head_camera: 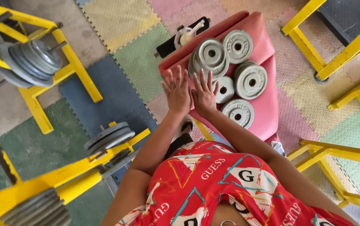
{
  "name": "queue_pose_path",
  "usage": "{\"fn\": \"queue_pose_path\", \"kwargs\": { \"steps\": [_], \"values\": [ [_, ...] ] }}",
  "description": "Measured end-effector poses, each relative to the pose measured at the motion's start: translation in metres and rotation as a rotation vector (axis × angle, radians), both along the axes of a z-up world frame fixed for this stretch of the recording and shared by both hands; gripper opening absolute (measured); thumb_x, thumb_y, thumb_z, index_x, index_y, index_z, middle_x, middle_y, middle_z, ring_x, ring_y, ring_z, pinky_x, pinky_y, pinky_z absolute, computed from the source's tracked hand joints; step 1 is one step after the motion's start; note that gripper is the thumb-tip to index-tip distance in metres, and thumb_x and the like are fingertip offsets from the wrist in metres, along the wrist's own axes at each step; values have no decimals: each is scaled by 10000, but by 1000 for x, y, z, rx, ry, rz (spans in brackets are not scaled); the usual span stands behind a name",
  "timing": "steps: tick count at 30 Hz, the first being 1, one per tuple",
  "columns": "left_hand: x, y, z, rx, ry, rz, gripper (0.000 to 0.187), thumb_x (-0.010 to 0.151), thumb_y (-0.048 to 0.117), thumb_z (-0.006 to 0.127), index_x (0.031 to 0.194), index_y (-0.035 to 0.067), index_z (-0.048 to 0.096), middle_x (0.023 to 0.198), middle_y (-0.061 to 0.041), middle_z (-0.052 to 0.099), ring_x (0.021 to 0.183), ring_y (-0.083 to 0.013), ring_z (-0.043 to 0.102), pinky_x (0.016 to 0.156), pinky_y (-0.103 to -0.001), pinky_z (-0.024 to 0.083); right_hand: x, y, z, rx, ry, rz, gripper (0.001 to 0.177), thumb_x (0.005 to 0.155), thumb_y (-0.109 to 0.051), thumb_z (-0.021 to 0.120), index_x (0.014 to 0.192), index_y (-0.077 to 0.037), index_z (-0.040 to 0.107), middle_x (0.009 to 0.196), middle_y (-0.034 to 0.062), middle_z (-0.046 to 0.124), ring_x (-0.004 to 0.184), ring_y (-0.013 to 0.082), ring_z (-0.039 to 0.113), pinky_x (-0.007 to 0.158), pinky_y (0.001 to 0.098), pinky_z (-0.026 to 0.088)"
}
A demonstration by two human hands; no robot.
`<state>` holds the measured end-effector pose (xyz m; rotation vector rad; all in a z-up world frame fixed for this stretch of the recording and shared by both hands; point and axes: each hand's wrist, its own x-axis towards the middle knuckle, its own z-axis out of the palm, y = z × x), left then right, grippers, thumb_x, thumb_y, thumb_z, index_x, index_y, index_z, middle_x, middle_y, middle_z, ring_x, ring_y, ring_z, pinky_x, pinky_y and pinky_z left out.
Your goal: Moving and stacking metal weight plates between a gym bench and a weight rack.
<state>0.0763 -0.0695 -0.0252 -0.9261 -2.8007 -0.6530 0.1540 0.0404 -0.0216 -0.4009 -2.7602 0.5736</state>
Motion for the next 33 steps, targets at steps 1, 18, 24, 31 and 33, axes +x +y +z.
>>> {"fn": "queue_pose_path", "kwargs": {
  "steps": [1, 18, 24, 31, 33],
  "values": [
    [12, -9, 19, -1, -1, 10, 710, 1002, 267, 563, 1643, 203, 265, 1742, -40, 66, 1596, -376, -1, 1213, -698, -7, 8, -5, 0, -1, -1, 10, 667, 1063, -316, 523, 1670, -212, 264, 1760, 91, 95, 1614, 375, -17, 1207, 705, 24],
    [141, -87, 7, 69, -24, 112, 703, 1012, 290, 556, 1637, 165, 260, 1733, -81, 87, 1591, -418, -3, 1197, -734, -21, 60, -19, 21, 13, -88, -4, 851, 1039, -406, 608, 1687, -114, 140, 1750, 121, -52, 1590, 414, -115, 1205, 725, -23],
    [112, -50, 27, 65, 10, 37, 706, 1013, 274, 577, 1638, 212, 256, 1726, -59, 73, 1585, -407, 8, 1205, -727, 8, 65, -16, 23, -16, -63, -40, 847, 1042, -365, 606, 1689, -96, 129, 1746, 132, -67, 1578, 430, -141, 1198, 720, -40],
    [49, -6, 45, -30, -115, -24, 765, 963, 314, 596, 1638, 247, 242, 1726, -50, 56, 1589, -397, -13, 1229, -686, 1, 28, 18, 12, -25, -27, -120, 856, 1026, -370, 615, 1692, -145, 127, 1745, 119, -63, 1588, 420, -122, 1195, 728, -23],
    [26, 9, 31, 34, 23, -39, 721, 1013, 321, 579, 1647, 254, 243, 1732, -40, 70, 1601, -359, 12, 1246, -687, 5, 11, 33, 5, 9, 7, -145, 814, 1079, -386, 612, 1696, -157, 133, 1754, 121, -51, 1591, 425, -115, 1181, 746, -33]
  ]
}}
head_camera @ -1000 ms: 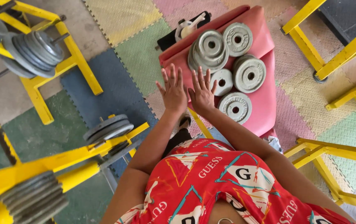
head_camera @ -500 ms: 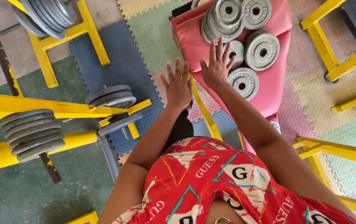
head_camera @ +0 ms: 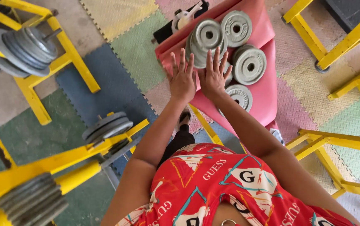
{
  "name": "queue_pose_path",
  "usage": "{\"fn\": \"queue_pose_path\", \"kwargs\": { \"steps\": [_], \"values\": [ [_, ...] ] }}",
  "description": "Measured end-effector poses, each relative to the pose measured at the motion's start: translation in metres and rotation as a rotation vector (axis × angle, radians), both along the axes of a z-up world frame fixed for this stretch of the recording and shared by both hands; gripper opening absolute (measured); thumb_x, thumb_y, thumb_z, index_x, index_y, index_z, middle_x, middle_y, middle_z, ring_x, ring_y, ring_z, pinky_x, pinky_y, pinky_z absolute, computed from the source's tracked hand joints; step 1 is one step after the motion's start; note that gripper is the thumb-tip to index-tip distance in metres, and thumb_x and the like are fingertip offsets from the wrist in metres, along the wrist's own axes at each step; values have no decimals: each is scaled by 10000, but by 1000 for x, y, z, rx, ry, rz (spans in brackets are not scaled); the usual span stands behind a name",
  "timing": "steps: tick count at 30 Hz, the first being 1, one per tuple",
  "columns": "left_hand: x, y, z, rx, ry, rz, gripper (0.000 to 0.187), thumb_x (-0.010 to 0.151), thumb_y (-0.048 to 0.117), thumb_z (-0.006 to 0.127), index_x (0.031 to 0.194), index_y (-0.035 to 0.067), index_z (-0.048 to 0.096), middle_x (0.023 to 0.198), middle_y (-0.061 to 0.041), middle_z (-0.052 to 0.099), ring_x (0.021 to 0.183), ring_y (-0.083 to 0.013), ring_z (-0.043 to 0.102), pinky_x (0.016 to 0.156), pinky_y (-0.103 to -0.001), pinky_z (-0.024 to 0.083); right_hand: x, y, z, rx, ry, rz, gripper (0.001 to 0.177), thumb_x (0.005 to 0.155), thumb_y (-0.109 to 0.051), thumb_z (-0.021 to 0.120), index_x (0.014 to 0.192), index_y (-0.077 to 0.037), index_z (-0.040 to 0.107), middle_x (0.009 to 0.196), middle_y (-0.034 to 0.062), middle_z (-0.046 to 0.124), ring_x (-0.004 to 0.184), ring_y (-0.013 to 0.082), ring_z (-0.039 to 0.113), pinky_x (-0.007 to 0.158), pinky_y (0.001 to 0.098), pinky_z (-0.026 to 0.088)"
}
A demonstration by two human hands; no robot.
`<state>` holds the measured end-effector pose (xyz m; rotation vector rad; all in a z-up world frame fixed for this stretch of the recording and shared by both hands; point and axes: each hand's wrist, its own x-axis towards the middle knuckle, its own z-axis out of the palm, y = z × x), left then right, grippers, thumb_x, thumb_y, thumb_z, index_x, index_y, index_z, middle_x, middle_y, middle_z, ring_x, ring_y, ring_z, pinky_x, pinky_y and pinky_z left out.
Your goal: Moving and stacking metal weight plates between a gym bench and a weight rack.
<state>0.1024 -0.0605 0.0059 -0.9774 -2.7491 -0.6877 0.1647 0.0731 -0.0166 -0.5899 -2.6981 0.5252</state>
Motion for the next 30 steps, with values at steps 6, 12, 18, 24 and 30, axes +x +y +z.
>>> {"fn": "queue_pose_path", "kwargs": {
  "steps": [6, 12, 18, 24, 30],
  "values": [
    [-56, 45, 10, -26, -48, -68, 699, 1017, 351, 572, 1635, 264, 258, 1719, -42, 70, 1586, -381, 20, 1215, -696, 9, -40, 31, 16, -61, -51, -78, 863, 1000, -396, 606, 1691, -177, 136, 1748, 123, -36, 1585, 419, -107, 1204, 719, -20],
    [-100, 77, 13, -41, -86, -147, 722, 1001, 327, 570, 1634, 192, 251, 1730, -64, 75, 1588, -406, 12, 1222, -699, 17, -75, 56, 12, -61, -32, -121, 811, 1040, -437, 579, 1679, -165, 161, 1746, 126, -2, 1588, 418, -85, 1204, 710, 0],
    [-125, 105, -12, 16, -72, -199, 692, 1010, 297, 559, 1625, 151, 277, 1711, -96, 167, 1566, -430, 59, 1188, -710, 49, -97, 79, -4, -66, -58, -148, 774, 1033, -386, 571, 1666, -152, 194, 1744, 130, 50, 1594, 413, -28, 1196, 718, 51],
    [-121, 116, -34, 309, -196, -232, 657, 1004, 223, 552, 1600, 58, 332, 1629, -170, 379, 1555, -452, 276, 1234, -600, 222, -98, 84, -17, -149, 171, -56, 709, 1015, -254, 579, 1639, -84, 288, 1706, 200, 244, 1561, 454, 229, 1214, 607, 234],
    [-96, 117, -38, 219, 44, -174, 668, 984, 247, 569, 1564, 3, 345, 1604, -187, 407, 1527, -433, 303, 1239, -543, 247, -81, 86, -11, -24, 319, 35, 685, 932, -139, 626, 1559, 6, 390, 1573, 248, 422, 1445, 468, 390, 1220, 533, 318]
  ]
}}
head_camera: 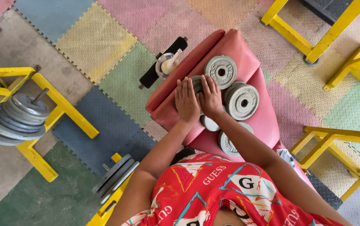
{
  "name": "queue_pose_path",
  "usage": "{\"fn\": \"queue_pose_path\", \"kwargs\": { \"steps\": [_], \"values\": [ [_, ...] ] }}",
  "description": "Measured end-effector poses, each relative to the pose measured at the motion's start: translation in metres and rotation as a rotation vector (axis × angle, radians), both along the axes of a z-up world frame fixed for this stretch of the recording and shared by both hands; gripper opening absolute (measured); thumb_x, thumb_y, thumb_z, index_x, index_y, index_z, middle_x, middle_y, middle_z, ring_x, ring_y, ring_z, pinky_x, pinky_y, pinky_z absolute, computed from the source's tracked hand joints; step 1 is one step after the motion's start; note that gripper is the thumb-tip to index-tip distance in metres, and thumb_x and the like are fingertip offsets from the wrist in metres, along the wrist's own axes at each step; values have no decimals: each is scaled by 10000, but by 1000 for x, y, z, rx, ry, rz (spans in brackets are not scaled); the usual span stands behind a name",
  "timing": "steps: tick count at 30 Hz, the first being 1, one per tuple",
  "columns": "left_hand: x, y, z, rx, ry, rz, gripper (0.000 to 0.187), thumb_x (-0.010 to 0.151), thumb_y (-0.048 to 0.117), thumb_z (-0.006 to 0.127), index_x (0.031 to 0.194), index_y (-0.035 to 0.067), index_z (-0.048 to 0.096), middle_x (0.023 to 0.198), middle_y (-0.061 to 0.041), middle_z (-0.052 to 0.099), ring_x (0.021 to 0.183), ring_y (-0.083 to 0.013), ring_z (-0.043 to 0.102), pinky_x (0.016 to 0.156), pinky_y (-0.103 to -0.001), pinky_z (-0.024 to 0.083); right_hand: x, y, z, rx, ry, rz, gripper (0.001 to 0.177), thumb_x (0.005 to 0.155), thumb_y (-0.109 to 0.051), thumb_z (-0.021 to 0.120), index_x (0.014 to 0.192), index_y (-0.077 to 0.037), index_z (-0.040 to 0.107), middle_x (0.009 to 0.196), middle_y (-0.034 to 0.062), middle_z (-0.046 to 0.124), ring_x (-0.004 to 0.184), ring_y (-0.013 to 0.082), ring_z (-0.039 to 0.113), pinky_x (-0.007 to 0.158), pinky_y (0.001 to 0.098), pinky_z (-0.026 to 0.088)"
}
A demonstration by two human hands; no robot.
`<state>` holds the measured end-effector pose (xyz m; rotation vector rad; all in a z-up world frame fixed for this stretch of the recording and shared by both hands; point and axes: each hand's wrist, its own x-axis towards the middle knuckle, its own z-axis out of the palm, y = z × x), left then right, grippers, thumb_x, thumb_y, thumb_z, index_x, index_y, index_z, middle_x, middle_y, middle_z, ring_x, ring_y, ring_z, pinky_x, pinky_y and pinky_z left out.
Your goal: Moving and stacking metal weight plates between a gym bench and a weight rack.
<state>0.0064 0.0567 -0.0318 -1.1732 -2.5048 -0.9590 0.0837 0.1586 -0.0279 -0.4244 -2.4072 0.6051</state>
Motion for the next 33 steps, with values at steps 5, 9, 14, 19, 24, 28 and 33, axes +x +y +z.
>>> {"fn": "queue_pose_path", "kwargs": {
  "steps": [5, 9, 14, 19, 24, 28, 33],
  "values": [
    [0, 0, -3, -6, 12, 3, 654, 1012, 247, 558, 1580, 15, 330, 1624, -170, 385, 1544, -421, 291, 1252, -538, 234, 0, -1, 4, 20, 10, -3, 674, 929, -132, 628, 1549, 15, 409, 1561, 251, 435, 1436, 465, 402, 1215, 528, 330],
    [-4, -2, -10, -29, -18, -33, 680, 1020, 270, 555, 1604, 30, 301, 1651, -160, 351, 1561, -406, 271, 1264, -537, 223, -1, -2, 0, 36, 12, -14, 689, 933, -151, 625, 1562, -11, 379, 1573, 228, 417, 1441, 464, 390, 1220, 527, 316],
    [0, -14, 9, -102, -67, -30, 711, 1002, 277, 564, 1622, 96, 267, 1689, -109, 267, 1570, -404, 183, 1242, -583, 181, 5, -4, 0, -13, -214, -93, 693, 993, -217, 579, 1634, -124, 332, 1704, 139, 256, 1568, 411, 195, 1210, 609, 212],
    [10, -33, 4, -150, -19, 27, 708, 1007, 275, 556, 1634, 153, 251, 1718, -65, 189, 1588, -391, 106, 1248, -616, 142, 20, -26, -1, 14, -310, -118, 700, 1030, -300, 559, 1654, -138, 286, 1746, 102, 126, 1604, 376, 21, 1209, 698, 100],
    [29, -62, 0, -188, 45, 129, 650, 1052, 285, 505, 1641, 169, 257, 1734, -56, 160, 1605, -390, 94, 1272, -590, 86, 52, -65, 18, 71, -401, -68, 833, 954, -360, 622, 1650, -114, 236, 1737, 102, 108, 1596, 377, 2, 1185, 714, 39],
    [64, -93, 11, -178, -18, 146, 663, 1042, 296, 504, 1641, 154, 260, 1724, -77, 145, 1582, -407, 80, 1246, -606, 58, 93, -94, 22, 103, -414, 32, 899, 943, -381, 649, 1644, -53, 194, 1727, 135, 79, 1583, 390, -9, 1183, 705, 34],
    [105, -121, -13, -81, 37, 165, 664, 1058, 264, 508, 1660, 153, 253, 1752, -58, 130, 1621, -395, 52, 1306, -607, 83, 135, -118, 17, 90, -322, 100, 916, 952, -373, 666, 1648, -24, 183, 1732, 189, 50, 1585, 442, -19, 1233, 659, 53]
  ]
}}
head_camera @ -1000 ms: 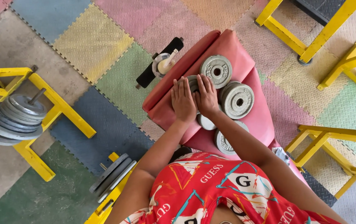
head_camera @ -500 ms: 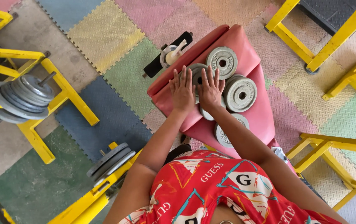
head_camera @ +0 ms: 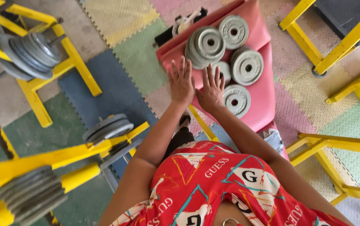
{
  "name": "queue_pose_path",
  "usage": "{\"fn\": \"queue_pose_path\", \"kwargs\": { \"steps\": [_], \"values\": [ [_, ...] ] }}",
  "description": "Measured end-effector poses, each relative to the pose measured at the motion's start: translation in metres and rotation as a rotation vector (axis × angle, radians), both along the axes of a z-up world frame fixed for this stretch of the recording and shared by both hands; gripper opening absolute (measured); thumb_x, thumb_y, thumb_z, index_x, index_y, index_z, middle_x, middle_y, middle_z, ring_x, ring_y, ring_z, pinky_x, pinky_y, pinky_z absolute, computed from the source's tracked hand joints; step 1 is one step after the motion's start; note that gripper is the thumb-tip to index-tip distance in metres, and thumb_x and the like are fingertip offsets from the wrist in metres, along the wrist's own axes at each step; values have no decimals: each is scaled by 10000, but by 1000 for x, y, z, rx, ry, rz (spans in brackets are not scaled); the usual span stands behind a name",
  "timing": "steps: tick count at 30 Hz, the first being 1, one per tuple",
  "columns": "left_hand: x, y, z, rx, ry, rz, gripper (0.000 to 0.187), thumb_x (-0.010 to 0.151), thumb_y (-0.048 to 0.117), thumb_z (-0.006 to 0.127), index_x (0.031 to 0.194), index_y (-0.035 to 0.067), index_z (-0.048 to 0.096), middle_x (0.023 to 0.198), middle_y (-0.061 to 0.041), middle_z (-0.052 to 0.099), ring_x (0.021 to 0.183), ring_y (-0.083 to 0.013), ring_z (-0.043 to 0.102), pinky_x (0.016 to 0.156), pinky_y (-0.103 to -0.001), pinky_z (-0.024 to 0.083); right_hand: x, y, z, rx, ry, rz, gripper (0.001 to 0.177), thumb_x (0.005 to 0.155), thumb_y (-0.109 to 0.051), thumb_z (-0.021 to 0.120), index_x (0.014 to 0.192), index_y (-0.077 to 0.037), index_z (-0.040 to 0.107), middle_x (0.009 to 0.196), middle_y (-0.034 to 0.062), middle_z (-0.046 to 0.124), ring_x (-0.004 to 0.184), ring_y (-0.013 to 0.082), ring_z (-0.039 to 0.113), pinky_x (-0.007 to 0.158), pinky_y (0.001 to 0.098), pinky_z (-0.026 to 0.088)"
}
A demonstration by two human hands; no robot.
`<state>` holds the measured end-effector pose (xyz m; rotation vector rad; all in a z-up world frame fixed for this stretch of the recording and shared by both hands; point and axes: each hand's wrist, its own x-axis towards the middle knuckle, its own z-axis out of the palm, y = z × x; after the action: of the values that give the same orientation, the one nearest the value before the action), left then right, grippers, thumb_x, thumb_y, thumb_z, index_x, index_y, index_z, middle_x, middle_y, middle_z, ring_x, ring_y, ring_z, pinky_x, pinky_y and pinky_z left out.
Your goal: Moving and stacking metal weight plates between a gym bench and a weight rack.
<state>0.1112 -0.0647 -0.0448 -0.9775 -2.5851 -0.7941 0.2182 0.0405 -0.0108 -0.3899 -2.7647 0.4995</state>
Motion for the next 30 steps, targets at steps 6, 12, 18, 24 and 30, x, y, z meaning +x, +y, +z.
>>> {"fn": "queue_pose_path", "kwargs": {
  "steps": [6, 12, 18, 24, 30],
  "values": [
    [79, -55, 34, -3, -103, 103, 663, 1050, 273, 525, 1647, 153, 262, 1741, -53, 111, 1607, -378, 35, 1269, -628, 64, 46, -42, 10, 12, -2, 62, 860, 1026, -426, 599, 1647, -10, 174, 1732, 201, 47, 1596, 441, -17, 1214, 694, 25],
    [132, -119, 58, -101, -167, 228, 670, 1040, 306, 499, 1643, 157, 248, 1729, -45, 74, 1594, -368, -3, 1252, -642, 31, 77, -98, 20, 51, -17, 130, 814, 1086, -482, 484, 1667, -26, 143, 1743, 186, 42, 1600, 424, -46, 1201, 726, -21],
    [161, -175, 46, -113, -160, 349, 640, 1059, 289, 458, 1648, 158, 246, 1732, -47, 54, 1587, -375, -22, 1244, -646, 20, 89, -146, 12, 38, -45, 285, 810, 1097, -478, 465, 1661, -3, 131, 1739, 195, 17, 1593, 434, -61, 1177, 748, -51],
    [181, -228, 38, -60, -170, 461, 631, 1060, 279, 472, 1643, 153, 268, 1731, -78, 74, 1590, -400, 2, 1234, -669, 23, 92, -195, 11, 96, -18, 426, 803, 1084, -429, 505, 1667, -20, 136, 1738, 201, 14, 1592, 432, -68, 1178, 754, -41],
    [212, -282, 16, -6, -165, 587, 640, 1047, 258, 485, 1641, 144, 274, 1734, -97, 96, 1596, -411, 33, 1235, -672, 47, 104, -249, 12, 88, -115, 575, 816, 1041, -398, 525, 1647, -7, 145, 1727, 199, 13, 1579, 442, -58, 1155, 769, -12]
  ]
}}
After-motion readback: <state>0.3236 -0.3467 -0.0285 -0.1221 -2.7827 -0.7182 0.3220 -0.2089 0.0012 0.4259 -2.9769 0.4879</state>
